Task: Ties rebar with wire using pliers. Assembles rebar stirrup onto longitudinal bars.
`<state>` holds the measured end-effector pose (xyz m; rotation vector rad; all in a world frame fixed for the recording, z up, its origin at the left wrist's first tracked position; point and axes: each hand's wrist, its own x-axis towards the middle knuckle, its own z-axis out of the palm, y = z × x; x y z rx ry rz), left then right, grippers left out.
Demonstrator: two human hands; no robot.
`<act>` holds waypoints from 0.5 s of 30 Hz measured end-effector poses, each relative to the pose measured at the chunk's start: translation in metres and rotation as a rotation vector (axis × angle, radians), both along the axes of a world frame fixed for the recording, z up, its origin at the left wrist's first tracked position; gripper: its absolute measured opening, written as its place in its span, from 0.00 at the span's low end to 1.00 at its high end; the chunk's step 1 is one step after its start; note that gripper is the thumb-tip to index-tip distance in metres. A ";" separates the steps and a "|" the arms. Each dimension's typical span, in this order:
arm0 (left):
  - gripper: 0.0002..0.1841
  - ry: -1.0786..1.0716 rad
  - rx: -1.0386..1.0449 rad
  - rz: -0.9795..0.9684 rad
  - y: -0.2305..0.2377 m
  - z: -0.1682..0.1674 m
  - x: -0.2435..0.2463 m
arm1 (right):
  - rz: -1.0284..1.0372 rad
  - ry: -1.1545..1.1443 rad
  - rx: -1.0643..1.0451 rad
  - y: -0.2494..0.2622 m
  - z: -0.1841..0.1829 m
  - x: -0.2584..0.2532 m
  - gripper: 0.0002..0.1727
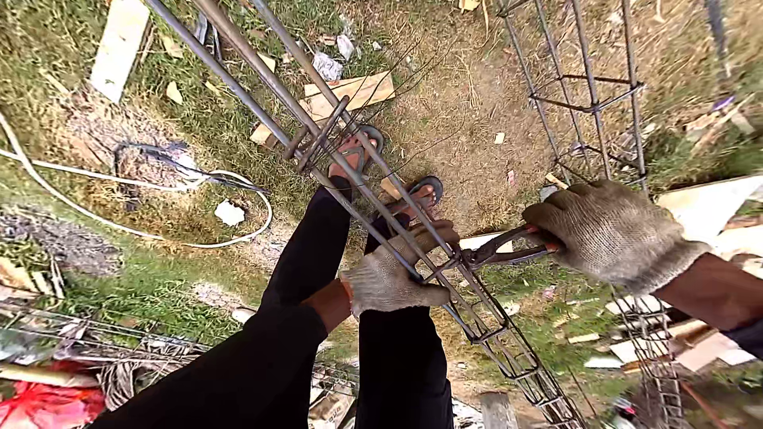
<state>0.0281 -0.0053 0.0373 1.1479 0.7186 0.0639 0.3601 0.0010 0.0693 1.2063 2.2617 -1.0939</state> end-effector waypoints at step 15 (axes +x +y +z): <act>0.38 -0.056 -0.145 0.060 -0.001 0.002 -0.004 | 0.209 -0.117 -0.370 0.071 0.025 -0.057 0.09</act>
